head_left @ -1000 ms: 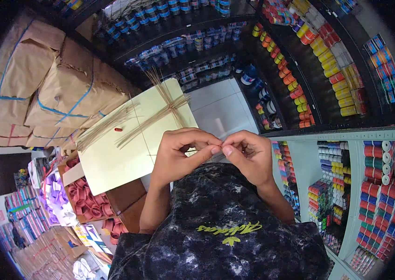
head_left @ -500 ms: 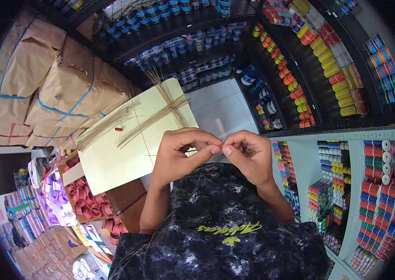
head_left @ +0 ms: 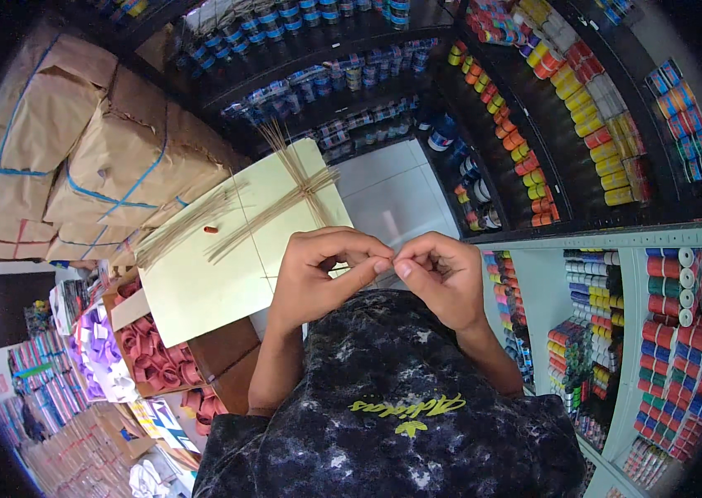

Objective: Assembling the structural frame of a kite using bamboo sticks and thin string.

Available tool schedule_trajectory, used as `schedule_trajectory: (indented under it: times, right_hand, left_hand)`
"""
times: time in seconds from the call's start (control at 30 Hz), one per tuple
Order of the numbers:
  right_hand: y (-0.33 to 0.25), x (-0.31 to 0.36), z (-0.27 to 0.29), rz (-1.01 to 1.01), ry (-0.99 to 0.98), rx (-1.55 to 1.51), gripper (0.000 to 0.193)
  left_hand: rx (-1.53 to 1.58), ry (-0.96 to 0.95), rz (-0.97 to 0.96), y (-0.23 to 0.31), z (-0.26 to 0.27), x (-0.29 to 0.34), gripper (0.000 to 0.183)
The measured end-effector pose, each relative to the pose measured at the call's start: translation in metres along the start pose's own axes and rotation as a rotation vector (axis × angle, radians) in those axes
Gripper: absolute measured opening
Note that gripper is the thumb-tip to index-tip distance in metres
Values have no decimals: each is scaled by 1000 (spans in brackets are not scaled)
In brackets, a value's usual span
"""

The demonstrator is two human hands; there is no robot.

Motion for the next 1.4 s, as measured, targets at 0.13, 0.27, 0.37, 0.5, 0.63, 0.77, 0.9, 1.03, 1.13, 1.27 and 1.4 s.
schedule_trajectory:
  times: [0.13, 0.27, 0.37, 0.5, 0.63, 0.77, 0.9, 1.03, 1.13, 1.27, 1.4]
  right_hand:
    - [1, 0, 3, -4, -10, 48, 9]
    - [-1, 1, 2, -1, -18, 89, 8]
    - [-4, 2, 1, -17, -18, 59, 8]
    - [-6, 2, 1, -19, -36, 55, 7]
    - [-5, 3, 1, -6, -32, 52, 7]
    - [-7, 2, 2, 33, -18, 113, 7]
    - [-3, 3, 5, 33, 0, 146, 7]
    - [1, 3, 6, 52, 2, 149, 7]
    - [3, 2, 6, 17, 28, 155, 7]
    - [0, 2, 5, 24, 41, 163, 8]
    - [1, 3, 5, 36, 39, 73, 8]
  left_hand:
    - [6, -7, -3, 0, 0, 0, 13]
    - [46, 22, 20, 1, -2, 0, 12]
    - [51, 11, 45, 2, -2, 0, 12]
    - [47, 26, 35, 0, -2, 1, 13]
    - [25, 26, 23, 1, -1, 1, 13]
    - [47, 22, 27, -1, -1, 2, 14]
    - [31, 24, 26, 0, -2, 2, 13]
    - [35, 32, 29, 2, -3, 2, 11]
    - [57, 28, 47, 1, -2, 2, 11]
    - [67, 26, 76, 0, 0, 4, 11]
    - [128, 52, 121, 0, -1, 3, 13]
Point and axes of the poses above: each hand's wrist, its own x-axis away from the middle knuckle, its own z-axis out of the back of the hand, y = z × x, the point moved 3 cm from there along -x, towards the middle knuckle, and after that the axes turned 3 degrees about -x, right-handed, at the moved point
